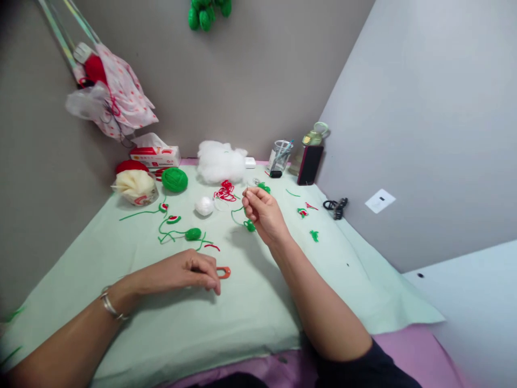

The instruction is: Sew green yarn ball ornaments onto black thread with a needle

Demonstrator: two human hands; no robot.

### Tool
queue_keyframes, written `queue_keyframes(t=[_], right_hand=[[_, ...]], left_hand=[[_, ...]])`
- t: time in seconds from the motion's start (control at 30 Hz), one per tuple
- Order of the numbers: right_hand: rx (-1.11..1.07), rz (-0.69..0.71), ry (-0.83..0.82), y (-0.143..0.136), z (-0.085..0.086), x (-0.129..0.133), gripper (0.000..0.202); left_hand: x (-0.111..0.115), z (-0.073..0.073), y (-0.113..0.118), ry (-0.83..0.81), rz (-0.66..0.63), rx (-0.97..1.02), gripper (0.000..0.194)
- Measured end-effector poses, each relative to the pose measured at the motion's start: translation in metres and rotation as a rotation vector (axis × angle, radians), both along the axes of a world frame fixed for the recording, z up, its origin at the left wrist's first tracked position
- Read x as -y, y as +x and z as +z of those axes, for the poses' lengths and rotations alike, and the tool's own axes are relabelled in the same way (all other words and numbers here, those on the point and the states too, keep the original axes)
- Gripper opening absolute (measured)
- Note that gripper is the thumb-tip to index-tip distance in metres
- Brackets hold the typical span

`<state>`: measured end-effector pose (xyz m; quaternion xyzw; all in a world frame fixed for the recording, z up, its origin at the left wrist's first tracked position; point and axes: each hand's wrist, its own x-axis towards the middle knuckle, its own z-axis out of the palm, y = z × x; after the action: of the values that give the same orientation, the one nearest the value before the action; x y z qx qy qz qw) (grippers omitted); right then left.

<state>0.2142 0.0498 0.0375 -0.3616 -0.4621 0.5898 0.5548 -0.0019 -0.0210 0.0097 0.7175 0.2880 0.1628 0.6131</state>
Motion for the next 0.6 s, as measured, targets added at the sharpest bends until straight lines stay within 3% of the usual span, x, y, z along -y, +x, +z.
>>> queue_keyframes(t=[0.07,0.2,0.33,0.43,0.5,0.6], right_hand=[[0.121,-0.047,0.091,0.003,0.002,0.001,0.034],[0.583,-0.167,0.345,0.029,0.015,0.009,0.033],[1.137,-0.521,0.507,0.092,0.027,0.010,0.027],[1.558,-0.732,0.415,0.141,0.024,-0.002,0.033],[1.743,-0.685,0.278,0.159,0.015,-0.013,0.034],[1.850,-0.442,0.091,0.163,-0.004,-0.027,0.032]], left_hand=[[-0.001,-0.001,-0.002,-0.027,-0.037,-0.004,0.019],[-0.002,-0.005,-0.002,-0.056,0.060,0.011,0.021],[-0.003,-0.004,0.001,-0.074,0.119,0.007,0.028],[-0.002,0.000,0.003,-0.128,0.144,0.017,0.029],[-0.001,0.002,0.004,-0.152,0.157,0.022,0.029],[0.000,0.001,0.005,-0.172,0.170,0.026,0.028]])
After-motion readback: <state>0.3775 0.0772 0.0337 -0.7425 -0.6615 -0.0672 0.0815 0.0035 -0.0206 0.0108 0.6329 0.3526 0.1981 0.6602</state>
